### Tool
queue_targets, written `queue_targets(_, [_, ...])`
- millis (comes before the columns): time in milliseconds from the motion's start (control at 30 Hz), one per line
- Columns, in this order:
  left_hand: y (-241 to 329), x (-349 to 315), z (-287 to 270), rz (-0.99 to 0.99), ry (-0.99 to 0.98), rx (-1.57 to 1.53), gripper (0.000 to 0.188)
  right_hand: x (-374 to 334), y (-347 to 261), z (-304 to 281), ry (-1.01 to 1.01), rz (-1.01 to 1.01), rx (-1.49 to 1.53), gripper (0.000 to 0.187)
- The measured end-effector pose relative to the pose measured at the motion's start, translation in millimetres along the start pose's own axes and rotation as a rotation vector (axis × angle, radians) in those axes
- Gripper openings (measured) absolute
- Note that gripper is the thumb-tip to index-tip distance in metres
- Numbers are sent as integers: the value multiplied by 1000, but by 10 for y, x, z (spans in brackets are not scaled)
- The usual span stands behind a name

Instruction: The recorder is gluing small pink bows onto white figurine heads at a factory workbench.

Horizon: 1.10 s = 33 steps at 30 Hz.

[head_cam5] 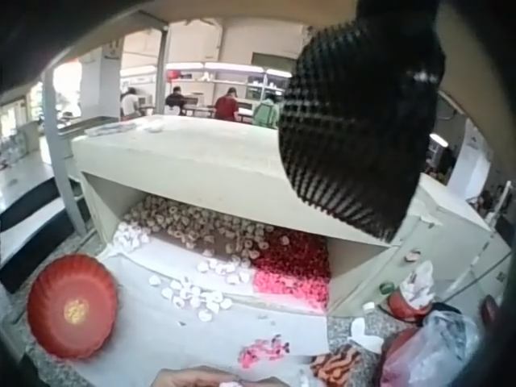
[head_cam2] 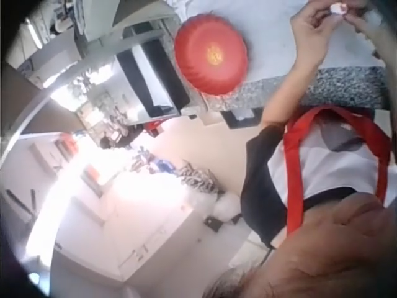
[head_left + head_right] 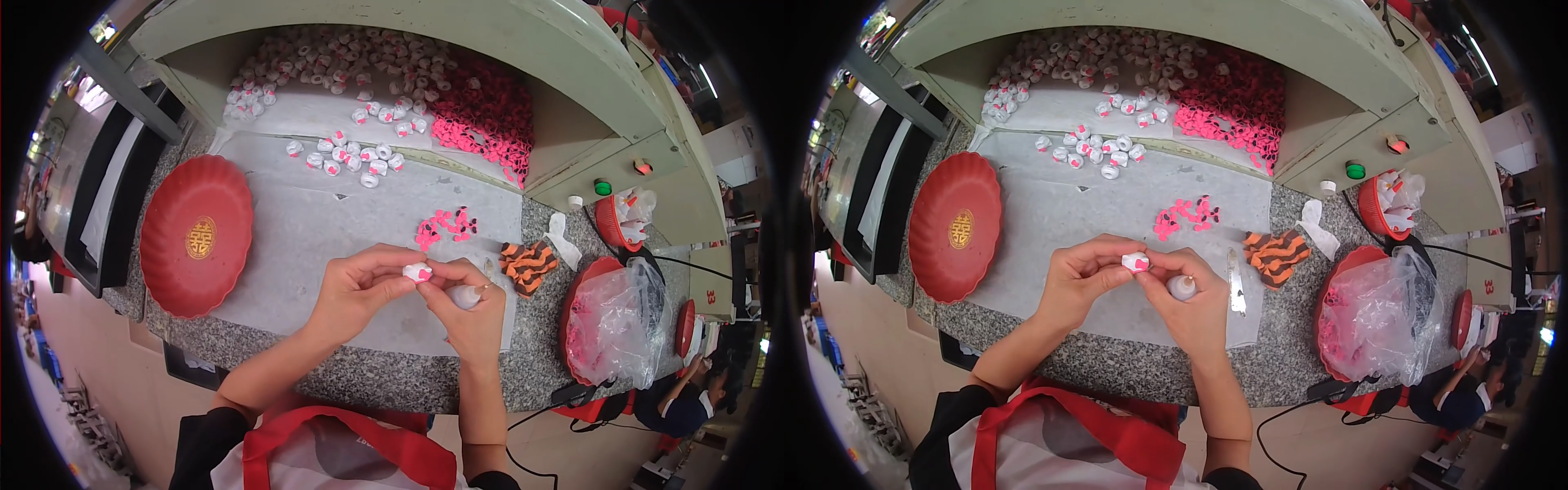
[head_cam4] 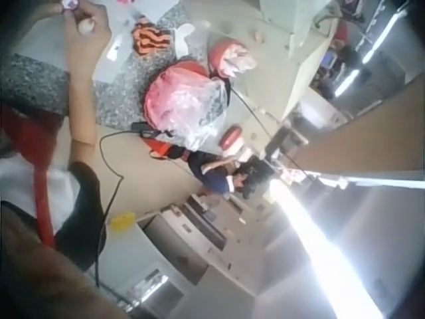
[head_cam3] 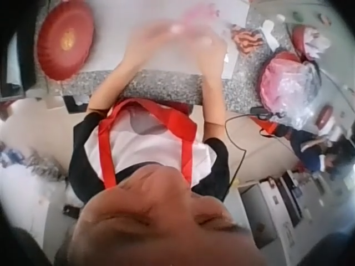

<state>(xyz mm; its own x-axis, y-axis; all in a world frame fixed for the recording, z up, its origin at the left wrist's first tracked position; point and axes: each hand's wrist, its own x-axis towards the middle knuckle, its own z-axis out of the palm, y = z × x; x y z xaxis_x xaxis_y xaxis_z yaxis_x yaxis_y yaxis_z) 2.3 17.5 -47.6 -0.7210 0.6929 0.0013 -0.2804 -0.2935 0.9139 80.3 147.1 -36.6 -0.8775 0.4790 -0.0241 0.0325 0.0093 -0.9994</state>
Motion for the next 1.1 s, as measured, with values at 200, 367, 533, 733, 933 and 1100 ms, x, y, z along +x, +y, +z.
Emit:
queue_targets(200, [-11,-23,63,135,117,106,26,44,-1,47,-15,-109,-42,21])
queue_targets(367, [0,-5,-35,-88,115,-84,25,72,21,14,-80,-72,-73,21])
queue_targets(533, [-32,-13,-4,-149,125,-205,26,30,31,18,-39,33,-16,19])
queue_targets(733, [7,15,45,-304,142,-398,26,28,-61,-5,-39,-233,-100,27])
queue_targets(933, [154,-146,10,-14,10,48,26,-3,38,-53,-137,-50,118,28])
queue_targets(1100, [149,-219,-159,79,28,344,25,25,115,132,-209,36,413,18])
